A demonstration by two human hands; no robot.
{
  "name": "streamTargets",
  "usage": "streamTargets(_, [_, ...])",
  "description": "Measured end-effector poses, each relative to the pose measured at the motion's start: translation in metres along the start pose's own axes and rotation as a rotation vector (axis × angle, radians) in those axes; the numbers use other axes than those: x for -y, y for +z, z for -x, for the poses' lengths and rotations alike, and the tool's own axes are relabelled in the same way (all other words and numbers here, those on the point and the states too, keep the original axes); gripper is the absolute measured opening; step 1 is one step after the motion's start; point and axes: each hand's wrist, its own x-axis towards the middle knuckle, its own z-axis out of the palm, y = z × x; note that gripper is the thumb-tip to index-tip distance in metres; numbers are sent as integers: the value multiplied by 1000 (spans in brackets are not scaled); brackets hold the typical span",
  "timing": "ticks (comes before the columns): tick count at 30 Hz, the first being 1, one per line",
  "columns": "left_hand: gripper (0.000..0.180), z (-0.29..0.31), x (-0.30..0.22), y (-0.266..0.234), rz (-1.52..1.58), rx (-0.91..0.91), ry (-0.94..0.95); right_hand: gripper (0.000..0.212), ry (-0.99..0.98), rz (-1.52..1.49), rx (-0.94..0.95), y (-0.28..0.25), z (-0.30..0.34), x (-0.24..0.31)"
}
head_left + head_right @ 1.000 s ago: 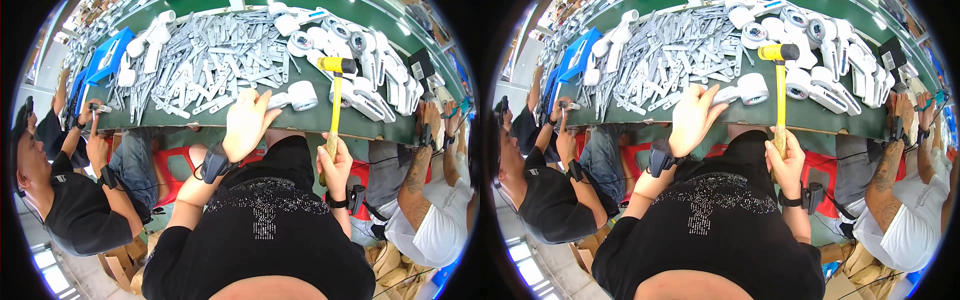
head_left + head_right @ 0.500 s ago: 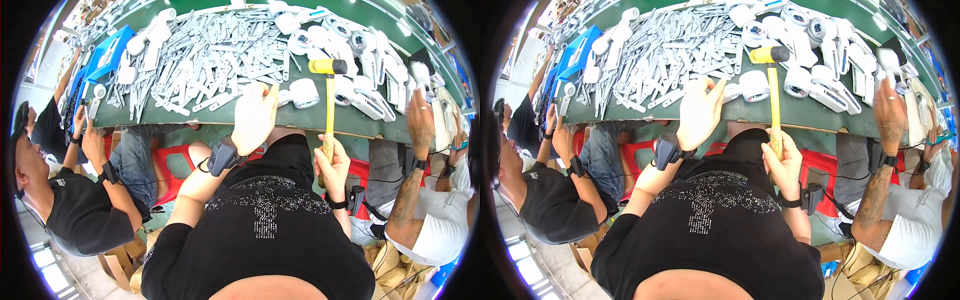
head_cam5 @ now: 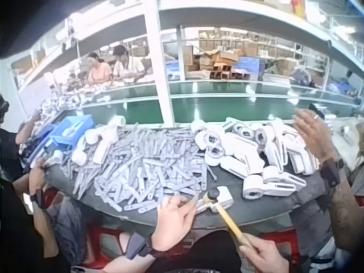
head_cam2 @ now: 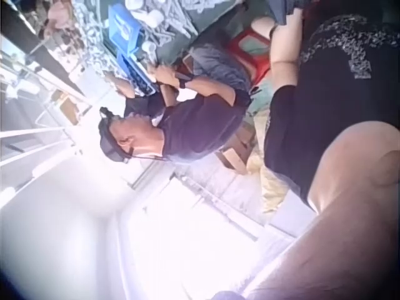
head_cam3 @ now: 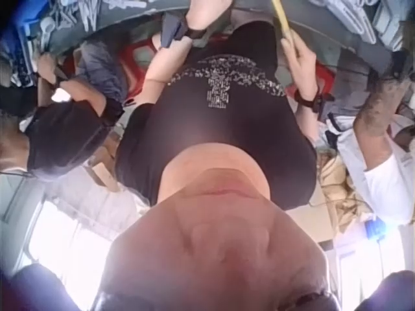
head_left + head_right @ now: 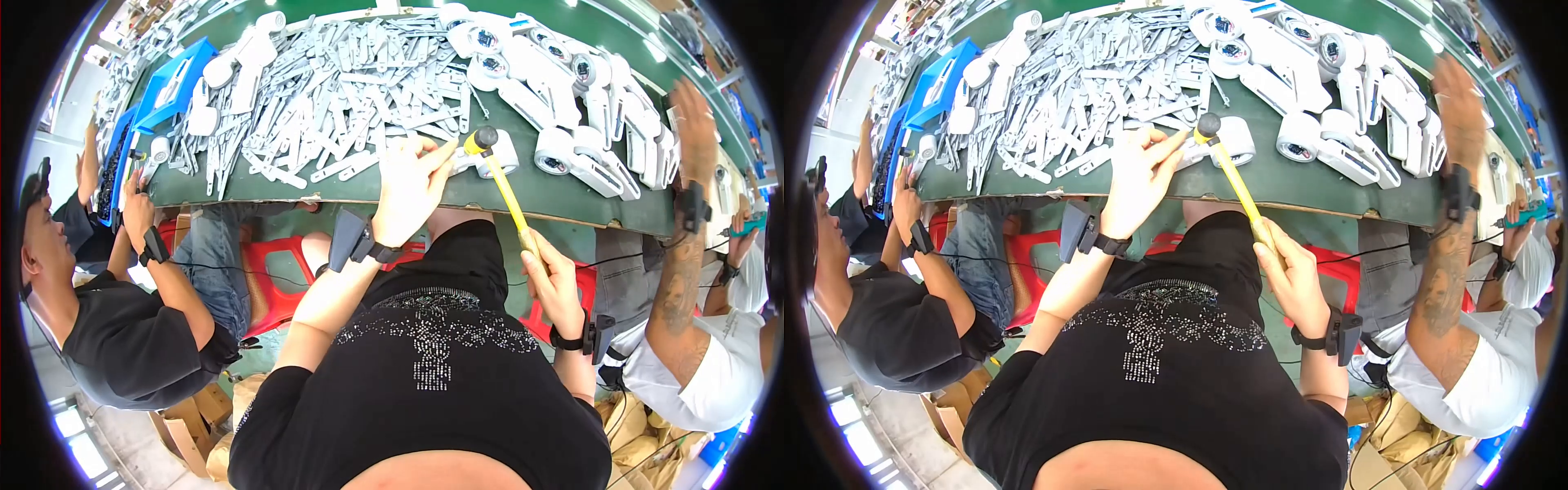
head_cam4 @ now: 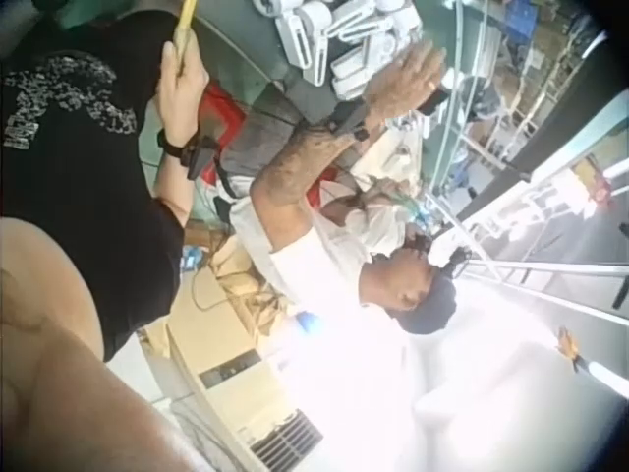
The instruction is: Assembling white plastic components using a mallet on an assembly line.
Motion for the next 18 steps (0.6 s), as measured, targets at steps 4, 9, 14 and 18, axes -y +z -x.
streamTargets(4, [15, 0, 2, 4, 342, -49, -172, 39, -50, 16, -26, -2, 2, 6])
streamTargets(9, [9, -1, 5, 8, 424, -29, -201, 38, -86, 124, 16, -9, -7, 10])
streamTargets(14, [9, 2, 7, 8, 388, -59, -201, 35, -168, -36, -50, -12, 1, 19])
streamTargets(18, [9, 3, 4, 6, 368, -28, -238, 36, -79, 97, 80, -11, -7, 15])
